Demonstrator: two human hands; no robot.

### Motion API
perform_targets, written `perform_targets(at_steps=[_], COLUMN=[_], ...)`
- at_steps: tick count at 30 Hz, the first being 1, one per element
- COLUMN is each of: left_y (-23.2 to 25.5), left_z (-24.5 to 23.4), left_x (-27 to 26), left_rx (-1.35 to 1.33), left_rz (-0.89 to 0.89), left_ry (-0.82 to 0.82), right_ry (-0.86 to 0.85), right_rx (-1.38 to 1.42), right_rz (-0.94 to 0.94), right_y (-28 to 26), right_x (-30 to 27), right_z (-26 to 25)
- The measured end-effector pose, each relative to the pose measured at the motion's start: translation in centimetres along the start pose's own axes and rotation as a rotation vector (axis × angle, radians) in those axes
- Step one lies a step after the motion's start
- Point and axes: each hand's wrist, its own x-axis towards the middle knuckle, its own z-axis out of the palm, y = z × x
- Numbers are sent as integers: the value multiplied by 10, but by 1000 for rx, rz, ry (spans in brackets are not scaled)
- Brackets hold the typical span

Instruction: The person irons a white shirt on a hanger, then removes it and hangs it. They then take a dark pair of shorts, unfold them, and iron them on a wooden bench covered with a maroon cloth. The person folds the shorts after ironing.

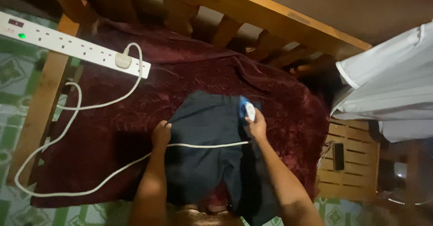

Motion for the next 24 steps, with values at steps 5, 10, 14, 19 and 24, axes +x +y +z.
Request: perform_targets(at_steps=[5, 10, 14, 19, 24], left_y=[-2, -8, -9, -34, -64], left_z=[6, -4, -7, -29, -64], left_x=[-2, 2, -2, -18, -40], left_rx=[14, -118, -250, -108, 184], left_rz=[13, 145, 7, -21, 68], left_ry=[14, 90, -13, -255, -417], right_ry=[-58, -315, -639, -838, -975], right_rx=[39, 92, -37, -71, -129], right_rz=[147, 49, 137, 227, -6], right_y=[9, -11, -47, -78, -112], right_x=[5, -8, -26, -52, -62], right_z=[-10, -19, 11, 101, 174])
